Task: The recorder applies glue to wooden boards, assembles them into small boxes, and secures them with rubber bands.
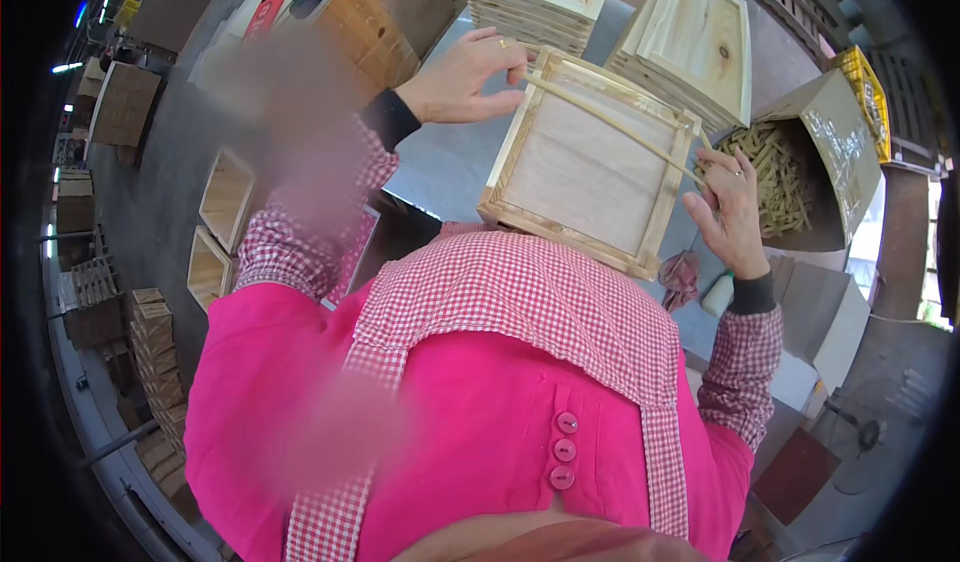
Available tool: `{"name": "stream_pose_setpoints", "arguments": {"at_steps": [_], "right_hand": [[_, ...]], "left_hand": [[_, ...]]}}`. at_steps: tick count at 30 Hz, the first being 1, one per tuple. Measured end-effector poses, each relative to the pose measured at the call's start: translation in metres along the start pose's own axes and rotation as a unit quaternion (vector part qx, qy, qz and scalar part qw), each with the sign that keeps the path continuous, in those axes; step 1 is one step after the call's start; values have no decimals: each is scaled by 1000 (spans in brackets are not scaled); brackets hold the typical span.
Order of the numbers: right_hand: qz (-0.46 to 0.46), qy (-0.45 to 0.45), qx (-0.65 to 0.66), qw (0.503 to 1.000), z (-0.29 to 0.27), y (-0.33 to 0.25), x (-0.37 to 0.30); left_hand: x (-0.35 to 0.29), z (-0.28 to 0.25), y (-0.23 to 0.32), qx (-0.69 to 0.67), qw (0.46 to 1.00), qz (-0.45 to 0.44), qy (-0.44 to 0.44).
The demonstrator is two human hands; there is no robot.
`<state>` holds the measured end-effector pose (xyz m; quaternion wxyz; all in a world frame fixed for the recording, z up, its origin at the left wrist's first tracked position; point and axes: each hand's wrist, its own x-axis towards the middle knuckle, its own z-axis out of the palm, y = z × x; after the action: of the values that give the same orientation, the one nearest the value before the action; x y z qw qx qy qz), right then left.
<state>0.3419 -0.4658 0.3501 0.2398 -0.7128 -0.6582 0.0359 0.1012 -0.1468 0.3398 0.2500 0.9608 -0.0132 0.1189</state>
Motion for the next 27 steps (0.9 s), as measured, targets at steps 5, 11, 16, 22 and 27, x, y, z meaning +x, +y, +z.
{"name": "stream_pose_setpoints", "arguments": {"at_steps": [5,11,16,22,27], "right_hand": [[8,17,6,1000,-1,-4,-9],[16,-80,100,992,-8,-29,-36],[62,-88,139,984,0,-57,-48],[30,13,76,997,16,-59,-55],[-34,82,24,996,33,-65,-66]], "left_hand": [[-1,0,2,-18,1000,-6,8],[-44,-16,43,-222,967,-4,-122],[-55,0,73,-177,979,-47,-90],[-60,11,73,-63,997,8,32],[-73,24,82,119,988,58,84]]}}
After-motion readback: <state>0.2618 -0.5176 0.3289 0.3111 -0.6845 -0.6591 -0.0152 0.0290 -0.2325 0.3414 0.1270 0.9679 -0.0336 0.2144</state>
